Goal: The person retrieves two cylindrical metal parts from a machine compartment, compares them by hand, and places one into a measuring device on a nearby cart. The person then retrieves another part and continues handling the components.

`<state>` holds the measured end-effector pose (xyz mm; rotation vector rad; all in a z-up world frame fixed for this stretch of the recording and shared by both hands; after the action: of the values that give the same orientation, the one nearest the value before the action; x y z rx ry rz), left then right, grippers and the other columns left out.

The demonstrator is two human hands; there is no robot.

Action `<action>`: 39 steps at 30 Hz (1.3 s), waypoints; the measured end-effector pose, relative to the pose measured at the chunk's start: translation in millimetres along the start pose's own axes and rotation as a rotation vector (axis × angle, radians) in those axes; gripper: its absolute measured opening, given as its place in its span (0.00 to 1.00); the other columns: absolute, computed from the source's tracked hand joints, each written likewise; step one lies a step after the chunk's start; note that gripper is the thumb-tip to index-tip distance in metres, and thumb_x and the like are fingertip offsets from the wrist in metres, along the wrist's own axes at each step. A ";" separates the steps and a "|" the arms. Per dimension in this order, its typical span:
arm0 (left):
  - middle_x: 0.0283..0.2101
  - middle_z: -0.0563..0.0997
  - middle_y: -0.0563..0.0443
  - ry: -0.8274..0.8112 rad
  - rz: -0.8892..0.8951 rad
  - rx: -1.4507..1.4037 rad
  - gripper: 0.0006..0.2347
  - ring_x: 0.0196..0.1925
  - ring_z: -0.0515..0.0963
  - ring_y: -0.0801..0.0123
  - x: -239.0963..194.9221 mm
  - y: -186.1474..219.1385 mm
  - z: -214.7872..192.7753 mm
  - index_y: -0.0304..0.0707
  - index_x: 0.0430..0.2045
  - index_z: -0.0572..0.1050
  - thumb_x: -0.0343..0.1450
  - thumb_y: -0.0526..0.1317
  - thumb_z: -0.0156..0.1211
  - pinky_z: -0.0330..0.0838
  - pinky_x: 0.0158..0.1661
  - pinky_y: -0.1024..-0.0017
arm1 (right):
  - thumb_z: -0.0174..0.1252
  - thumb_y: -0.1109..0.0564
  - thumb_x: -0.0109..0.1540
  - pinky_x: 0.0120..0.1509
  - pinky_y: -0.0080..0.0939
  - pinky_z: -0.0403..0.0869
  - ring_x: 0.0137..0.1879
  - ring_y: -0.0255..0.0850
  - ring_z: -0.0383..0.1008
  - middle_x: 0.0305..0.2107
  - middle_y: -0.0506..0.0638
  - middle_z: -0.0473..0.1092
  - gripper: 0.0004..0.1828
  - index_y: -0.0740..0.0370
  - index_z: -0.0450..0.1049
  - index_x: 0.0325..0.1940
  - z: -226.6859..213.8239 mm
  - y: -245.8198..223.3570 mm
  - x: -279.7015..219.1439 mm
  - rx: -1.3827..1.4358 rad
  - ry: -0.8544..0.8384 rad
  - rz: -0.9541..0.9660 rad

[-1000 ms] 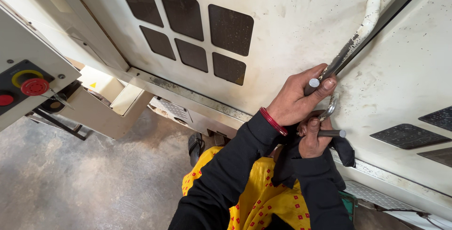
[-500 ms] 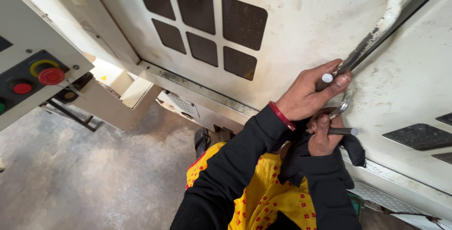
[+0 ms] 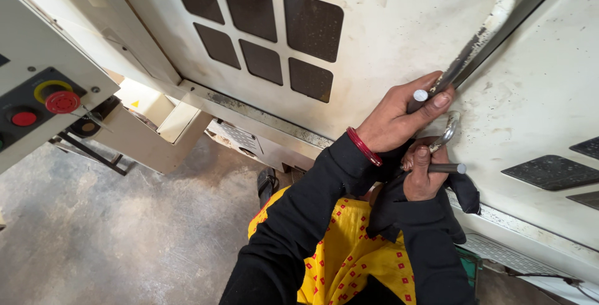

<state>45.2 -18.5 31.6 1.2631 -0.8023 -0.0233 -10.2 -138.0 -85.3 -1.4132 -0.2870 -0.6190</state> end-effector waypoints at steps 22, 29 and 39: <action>0.31 0.67 0.61 0.180 0.024 -0.037 0.13 0.34 0.63 0.81 -5.1 1.8 14.3 0.36 0.43 0.73 0.81 0.49 0.53 0.62 0.35 0.78 | 0.53 0.40 0.73 0.34 0.32 0.61 0.30 0.30 0.60 0.28 0.46 0.65 0.23 0.66 0.66 0.47 -16.9 3.8 -3.7 -0.068 0.004 -0.018; 0.34 0.67 0.62 0.190 0.044 -0.089 0.11 0.37 0.63 0.81 -5.9 3.4 16.1 0.35 0.44 0.72 0.81 0.45 0.54 0.63 0.38 0.79 | 0.54 0.41 0.73 0.35 0.32 0.61 0.31 0.30 0.61 0.29 0.45 0.65 0.22 0.65 0.66 0.48 -15.5 2.5 -5.7 -0.041 0.016 0.006; 0.32 0.68 0.62 0.168 0.072 -0.077 0.11 0.29 0.63 0.84 -6.4 -2.8 19.8 0.36 0.42 0.71 0.83 0.46 0.53 0.59 0.30 0.82 | 0.53 0.40 0.73 0.34 0.31 0.63 0.30 0.30 0.62 0.30 0.46 0.66 0.23 0.65 0.67 0.49 -23.7 8.8 -8.3 -0.019 0.035 0.064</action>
<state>30.8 -33.2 27.4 1.1462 -0.6945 0.1081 -16.1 -158.8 -100.8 -1.4225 -0.2076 -0.5942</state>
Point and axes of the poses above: each hand's wrist, its own x-axis towards the middle knuckle, its own z-axis out of the palm, y = z × x, the point moved 6 cm from there along x, towards the middle knuckle
